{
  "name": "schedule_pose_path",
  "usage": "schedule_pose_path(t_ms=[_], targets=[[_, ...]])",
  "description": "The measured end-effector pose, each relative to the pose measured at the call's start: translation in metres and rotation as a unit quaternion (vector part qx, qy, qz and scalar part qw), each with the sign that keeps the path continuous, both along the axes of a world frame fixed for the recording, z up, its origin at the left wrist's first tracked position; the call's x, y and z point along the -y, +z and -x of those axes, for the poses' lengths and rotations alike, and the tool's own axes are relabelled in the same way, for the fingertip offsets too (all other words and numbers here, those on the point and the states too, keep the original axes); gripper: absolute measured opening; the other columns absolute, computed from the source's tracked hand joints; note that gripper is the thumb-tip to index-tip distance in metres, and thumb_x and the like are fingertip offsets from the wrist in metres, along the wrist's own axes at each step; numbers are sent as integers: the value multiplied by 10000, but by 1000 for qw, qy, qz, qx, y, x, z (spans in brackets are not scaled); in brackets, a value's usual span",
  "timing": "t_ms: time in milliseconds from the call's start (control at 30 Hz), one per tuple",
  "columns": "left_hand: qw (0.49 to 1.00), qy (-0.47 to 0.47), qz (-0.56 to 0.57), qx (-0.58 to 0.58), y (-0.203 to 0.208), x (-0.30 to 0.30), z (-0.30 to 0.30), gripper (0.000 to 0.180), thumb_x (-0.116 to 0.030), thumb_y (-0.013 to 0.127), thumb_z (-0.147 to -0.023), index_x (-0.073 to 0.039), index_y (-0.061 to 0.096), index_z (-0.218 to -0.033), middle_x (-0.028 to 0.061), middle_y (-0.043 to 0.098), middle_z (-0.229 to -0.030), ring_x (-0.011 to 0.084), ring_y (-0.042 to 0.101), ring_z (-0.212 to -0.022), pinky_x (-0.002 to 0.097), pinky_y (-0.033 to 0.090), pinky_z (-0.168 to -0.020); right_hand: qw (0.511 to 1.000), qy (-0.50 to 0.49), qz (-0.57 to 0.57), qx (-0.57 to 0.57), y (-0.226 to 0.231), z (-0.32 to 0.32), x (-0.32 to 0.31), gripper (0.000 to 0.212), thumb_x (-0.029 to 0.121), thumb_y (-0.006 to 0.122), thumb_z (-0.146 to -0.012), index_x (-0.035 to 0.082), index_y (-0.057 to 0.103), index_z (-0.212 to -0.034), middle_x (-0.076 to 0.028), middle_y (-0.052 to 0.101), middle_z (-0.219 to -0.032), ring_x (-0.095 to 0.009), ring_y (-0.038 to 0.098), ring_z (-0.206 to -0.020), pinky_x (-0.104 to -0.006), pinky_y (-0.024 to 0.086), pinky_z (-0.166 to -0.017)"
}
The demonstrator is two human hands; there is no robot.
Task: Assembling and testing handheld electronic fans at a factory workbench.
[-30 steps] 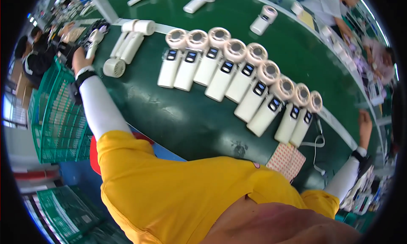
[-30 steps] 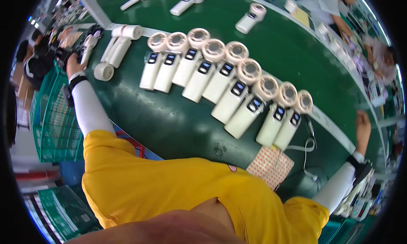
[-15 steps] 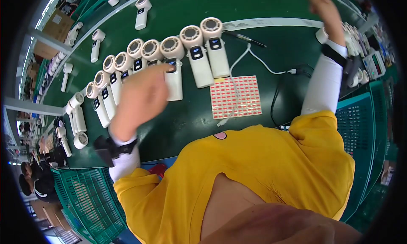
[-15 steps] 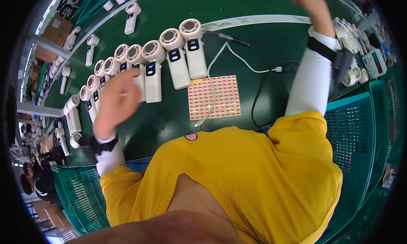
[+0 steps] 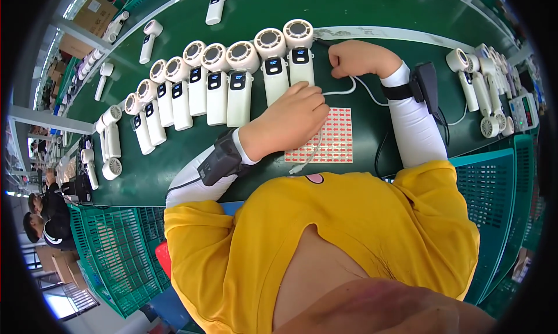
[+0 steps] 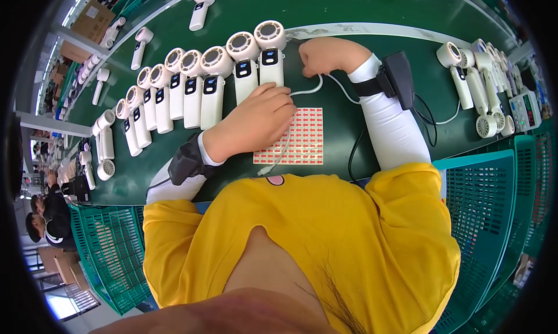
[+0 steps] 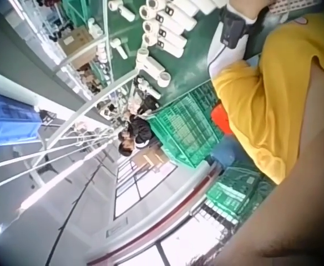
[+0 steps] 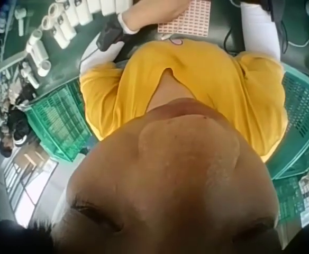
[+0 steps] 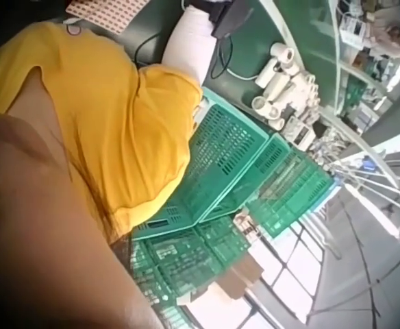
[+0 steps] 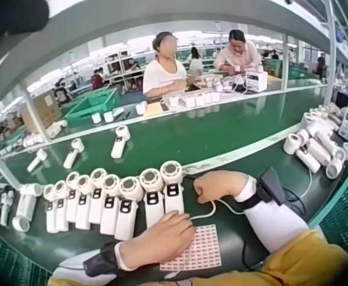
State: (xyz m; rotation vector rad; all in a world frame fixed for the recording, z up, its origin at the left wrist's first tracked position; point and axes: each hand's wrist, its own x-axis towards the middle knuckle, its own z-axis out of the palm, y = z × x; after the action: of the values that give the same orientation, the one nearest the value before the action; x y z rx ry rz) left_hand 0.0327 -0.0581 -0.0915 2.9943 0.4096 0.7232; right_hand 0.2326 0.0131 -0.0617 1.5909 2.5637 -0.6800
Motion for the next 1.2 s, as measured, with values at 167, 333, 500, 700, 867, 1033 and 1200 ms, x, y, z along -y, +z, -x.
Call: schedule_pose_path(t_ms=[167, 333, 500, 700, 867, 1033, 1200], targets=[[998, 0, 69, -5, 8, 1, 9, 76, -83, 553, -738, -13, 523, -746, 122, 482, -814, 262, 486, -754, 350, 401, -732, 998, 56, 24, -5, 17, -4, 4, 162, 123, 576, -699, 24, 547, -825, -90, 572, -707, -204, 521, -592, -296, 411, -542], [938, 73, 261, 215, 28, 8, 0, 129, -44, 528, -768, -2, 495, -885, 120, 485, -892, 211, 501, -790, 298, 430, -676, 976, 47, -34, -212, 64, -8, 30, 141, 78, 570, -721, 21, 543, -847, -39, 544, -690, -126, 505, -598, -247, 398, -527], [806, 62, 518, 279, 33, 24, -22, 198, -65, 478, -835, -3, 445, -1021, 92, 517, -937, 122, 498, -804, 249, 434, -652, 918, -41, -26, -395, 75, 3, 36, 117, 89, 564, -747, 29, 546, -846, -10, 524, -684, -82, 487, -614, -223, 393, -528], [673, -6, 732, 107, 67, 34, -36, 172, -85, 464, -853, -15, 464, -1010, 17, 513, -711, 70, 492, -632, 212, 412, -561, 847, -179, -116, -488, 66, 10, 26, 122, 44, 528, -727, 16, 553, -844, -59, 558, -696, -148, 528, -624, -263, 411, -533], [760, 162, 615, 136, 104, 23, 20, 140, -64, 434, -868, -35, 528, -968, -20, 484, -664, 33, 432, -511, 178, 347, -460, 920, -155, -341, -119, 56, -34, 15, 185, -9, 479, -670, -13, 556, -838, -157, 577, -731, -297, 549, -657, -346, 427, -557], [904, 321, 241, 148, 136, 35, 62, 141, -21, 434, -852, -3, 521, -961, 27, 499, -682, 64, 445, -508, 202, 352, -466, 979, -143, -128, 71, 65, -44, 13, 208, 42, 489, -657, -10, 576, -838, -191, 585, -765, -347, 544, -709, -380, 424, -593], [961, 234, 127, 73, 125, 35, 36, 187, 26, 461, -801, 4, 510, -979, 126, 518, -810, 203, 508, -658, 255, 393, -574, 899, 29, -354, -255, 51, -3, 21, 260, 189, 543, -783, 0, 538, -962, -162, 571, -910, -284, 550, -816, -334, 432, -687]])
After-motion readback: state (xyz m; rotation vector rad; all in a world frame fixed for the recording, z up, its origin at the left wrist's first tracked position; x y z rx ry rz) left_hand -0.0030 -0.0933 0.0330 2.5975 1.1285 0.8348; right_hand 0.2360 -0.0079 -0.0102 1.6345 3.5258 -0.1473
